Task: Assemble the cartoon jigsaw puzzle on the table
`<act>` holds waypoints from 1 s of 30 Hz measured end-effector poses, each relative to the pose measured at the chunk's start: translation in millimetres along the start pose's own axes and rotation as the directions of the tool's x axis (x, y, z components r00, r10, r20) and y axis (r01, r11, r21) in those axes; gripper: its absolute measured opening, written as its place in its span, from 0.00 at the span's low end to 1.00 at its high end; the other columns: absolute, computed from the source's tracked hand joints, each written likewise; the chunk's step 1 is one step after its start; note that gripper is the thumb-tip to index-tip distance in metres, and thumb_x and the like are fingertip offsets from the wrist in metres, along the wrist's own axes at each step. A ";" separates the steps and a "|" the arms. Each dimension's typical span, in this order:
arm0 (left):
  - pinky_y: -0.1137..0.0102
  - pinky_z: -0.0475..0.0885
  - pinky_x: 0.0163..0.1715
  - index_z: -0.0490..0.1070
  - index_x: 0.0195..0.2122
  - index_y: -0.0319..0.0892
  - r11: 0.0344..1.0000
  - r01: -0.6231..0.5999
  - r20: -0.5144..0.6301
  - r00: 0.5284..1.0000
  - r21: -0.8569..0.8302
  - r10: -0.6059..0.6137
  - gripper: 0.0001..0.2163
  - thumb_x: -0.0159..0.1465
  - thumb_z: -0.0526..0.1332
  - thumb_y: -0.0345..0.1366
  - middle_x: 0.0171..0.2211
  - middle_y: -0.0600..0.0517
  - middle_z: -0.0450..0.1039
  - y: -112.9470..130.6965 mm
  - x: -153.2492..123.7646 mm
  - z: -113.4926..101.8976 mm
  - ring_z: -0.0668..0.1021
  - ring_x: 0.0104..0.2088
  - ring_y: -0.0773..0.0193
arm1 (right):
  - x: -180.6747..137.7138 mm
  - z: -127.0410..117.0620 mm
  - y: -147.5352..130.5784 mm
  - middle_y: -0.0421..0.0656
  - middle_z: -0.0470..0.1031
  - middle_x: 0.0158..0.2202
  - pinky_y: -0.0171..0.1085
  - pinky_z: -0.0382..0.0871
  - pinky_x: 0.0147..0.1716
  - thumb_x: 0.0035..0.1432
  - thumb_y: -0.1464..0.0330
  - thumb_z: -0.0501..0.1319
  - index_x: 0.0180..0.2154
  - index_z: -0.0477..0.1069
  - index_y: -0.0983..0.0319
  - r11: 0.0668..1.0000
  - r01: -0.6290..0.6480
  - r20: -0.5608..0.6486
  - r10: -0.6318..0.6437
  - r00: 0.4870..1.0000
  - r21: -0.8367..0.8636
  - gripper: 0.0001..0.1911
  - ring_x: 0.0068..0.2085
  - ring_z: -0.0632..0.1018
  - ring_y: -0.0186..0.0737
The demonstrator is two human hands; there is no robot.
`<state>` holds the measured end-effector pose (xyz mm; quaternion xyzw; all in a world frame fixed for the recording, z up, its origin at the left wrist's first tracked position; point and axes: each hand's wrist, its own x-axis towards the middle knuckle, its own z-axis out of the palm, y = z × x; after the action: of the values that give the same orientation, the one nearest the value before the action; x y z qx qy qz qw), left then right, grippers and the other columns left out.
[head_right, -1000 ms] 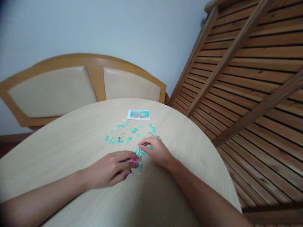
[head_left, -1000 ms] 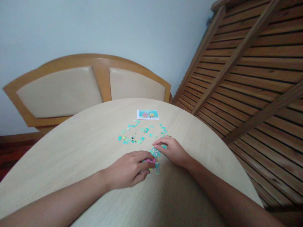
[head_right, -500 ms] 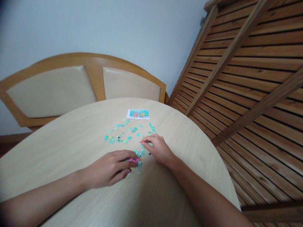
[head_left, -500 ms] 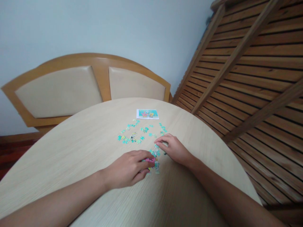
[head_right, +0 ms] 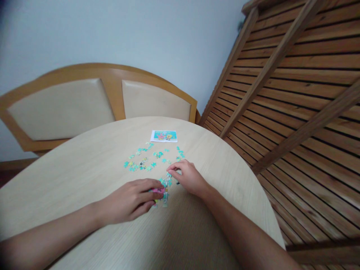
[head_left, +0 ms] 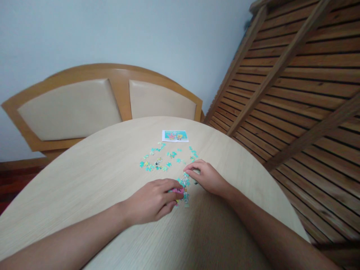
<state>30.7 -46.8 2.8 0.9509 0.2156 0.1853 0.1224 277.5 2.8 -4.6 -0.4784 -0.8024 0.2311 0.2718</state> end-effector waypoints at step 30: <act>0.61 0.72 0.57 0.72 0.53 0.43 1.000 -0.005 -0.019 1.000 -0.029 0.004 0.14 0.69 0.53 0.30 0.53 0.45 0.73 0.8 3.2 0.9 0.75 0.55 0.57 | -2.7 -5.1 -1.4 0.43 0.80 0.39 0.44 0.64 0.49 0.63 0.67 0.63 0.37 0.79 0.57 0.975 0.142 0.063 -0.133 0.989 -0.169 0.05 0.46 0.76 0.44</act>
<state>34.1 -46.2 3.2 0.9477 0.2120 0.1978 0.1336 281.1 0.3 -0.5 -0.4375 -0.8573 0.1533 0.2238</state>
